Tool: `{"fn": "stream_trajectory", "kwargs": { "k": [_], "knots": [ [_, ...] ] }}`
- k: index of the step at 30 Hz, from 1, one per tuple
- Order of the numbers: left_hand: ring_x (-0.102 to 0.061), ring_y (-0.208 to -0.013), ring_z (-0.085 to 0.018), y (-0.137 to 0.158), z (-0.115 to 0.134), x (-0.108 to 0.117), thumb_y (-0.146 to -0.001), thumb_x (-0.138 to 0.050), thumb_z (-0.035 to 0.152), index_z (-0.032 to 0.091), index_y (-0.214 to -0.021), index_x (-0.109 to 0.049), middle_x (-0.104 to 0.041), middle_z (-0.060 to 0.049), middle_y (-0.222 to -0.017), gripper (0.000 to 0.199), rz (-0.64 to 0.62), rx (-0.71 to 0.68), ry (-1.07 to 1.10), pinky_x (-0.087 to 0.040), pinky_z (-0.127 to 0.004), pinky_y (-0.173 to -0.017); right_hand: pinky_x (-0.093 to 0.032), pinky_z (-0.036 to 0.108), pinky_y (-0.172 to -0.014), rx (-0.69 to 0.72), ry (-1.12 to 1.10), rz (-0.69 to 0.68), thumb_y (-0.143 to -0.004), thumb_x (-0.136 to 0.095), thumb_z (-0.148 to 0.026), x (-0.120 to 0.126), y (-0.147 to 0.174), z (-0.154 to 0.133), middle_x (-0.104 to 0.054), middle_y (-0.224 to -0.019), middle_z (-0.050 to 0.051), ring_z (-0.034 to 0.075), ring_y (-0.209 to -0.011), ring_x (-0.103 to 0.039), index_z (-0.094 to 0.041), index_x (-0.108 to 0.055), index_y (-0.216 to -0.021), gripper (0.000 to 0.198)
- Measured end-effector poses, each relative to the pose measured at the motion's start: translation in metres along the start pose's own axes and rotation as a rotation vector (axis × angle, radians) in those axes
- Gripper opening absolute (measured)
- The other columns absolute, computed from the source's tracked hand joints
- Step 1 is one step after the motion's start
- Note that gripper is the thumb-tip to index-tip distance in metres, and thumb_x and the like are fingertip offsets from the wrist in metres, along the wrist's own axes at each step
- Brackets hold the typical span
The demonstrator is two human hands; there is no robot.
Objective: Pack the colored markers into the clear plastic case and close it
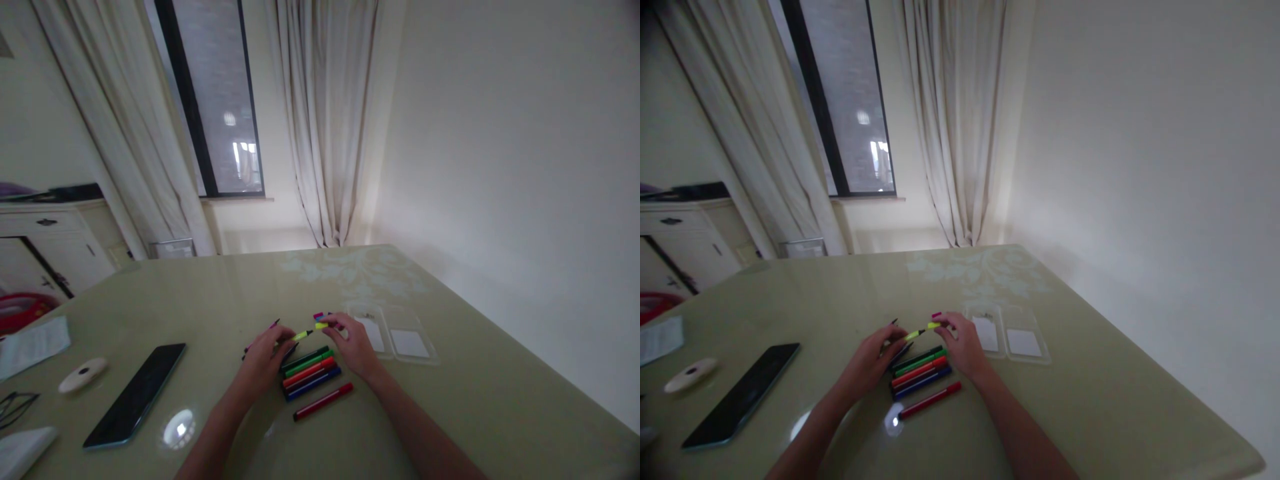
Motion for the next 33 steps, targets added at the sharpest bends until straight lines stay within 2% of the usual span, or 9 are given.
{"fn": "stream_trajectory", "kwargs": {
  "k": [9, 21, 33],
  "knots": [
    [-0.068, -0.093, -0.025, 0.001, 0.005, 0.003, -0.093, -0.053, 0.043, 0.023, -0.097, -0.069, -0.074, -0.007, -0.097, 0.026, 0.001, 0.000, 0.008, -0.051, -0.037, -0.086, -0.051, 0.035, -0.083, -0.012, -0.026, -0.037, -0.094, -0.066, -0.035, -0.001, 0.000, 0.000, -0.078, -0.106, 0.006, 0.022, -0.092, -0.068, -0.025, -0.078, -0.103, 0.018],
    [-0.065, -0.095, -0.024, 0.002, 0.002, -0.006, -0.097, -0.052, 0.040, 0.024, -0.102, -0.067, -0.072, -0.005, -0.100, 0.022, -0.054, -0.029, -0.043, -0.049, -0.036, -0.086, -0.050, 0.032, -0.078, 0.011, -0.014, -0.081, -0.093, -0.068, -0.035, -0.007, 0.002, -0.004, -0.076, -0.093, 0.004, 0.020, -0.085, -0.068, -0.025, -0.078, -0.100, 0.016],
    [-0.066, -0.093, -0.024, 0.002, 0.005, -0.008, -0.097, -0.053, 0.038, 0.025, -0.101, -0.068, -0.073, -0.005, -0.098, 0.020, -0.067, -0.020, -0.059, -0.048, -0.034, -0.085, -0.050, 0.033, -0.078, 0.003, -0.026, -0.093, -0.092, -0.070, -0.031, -0.007, 0.002, -0.004, -0.077, -0.094, 0.004, 0.020, -0.085, -0.068, -0.024, -0.078, -0.101, 0.015]
  ]
}}
Point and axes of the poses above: each hand's wrist, its own y-axis away from the middle knuckle, its own x-axis out of the back of the hand, z = x × y, the point moved 7 cm from there along -y, towards the middle knuckle
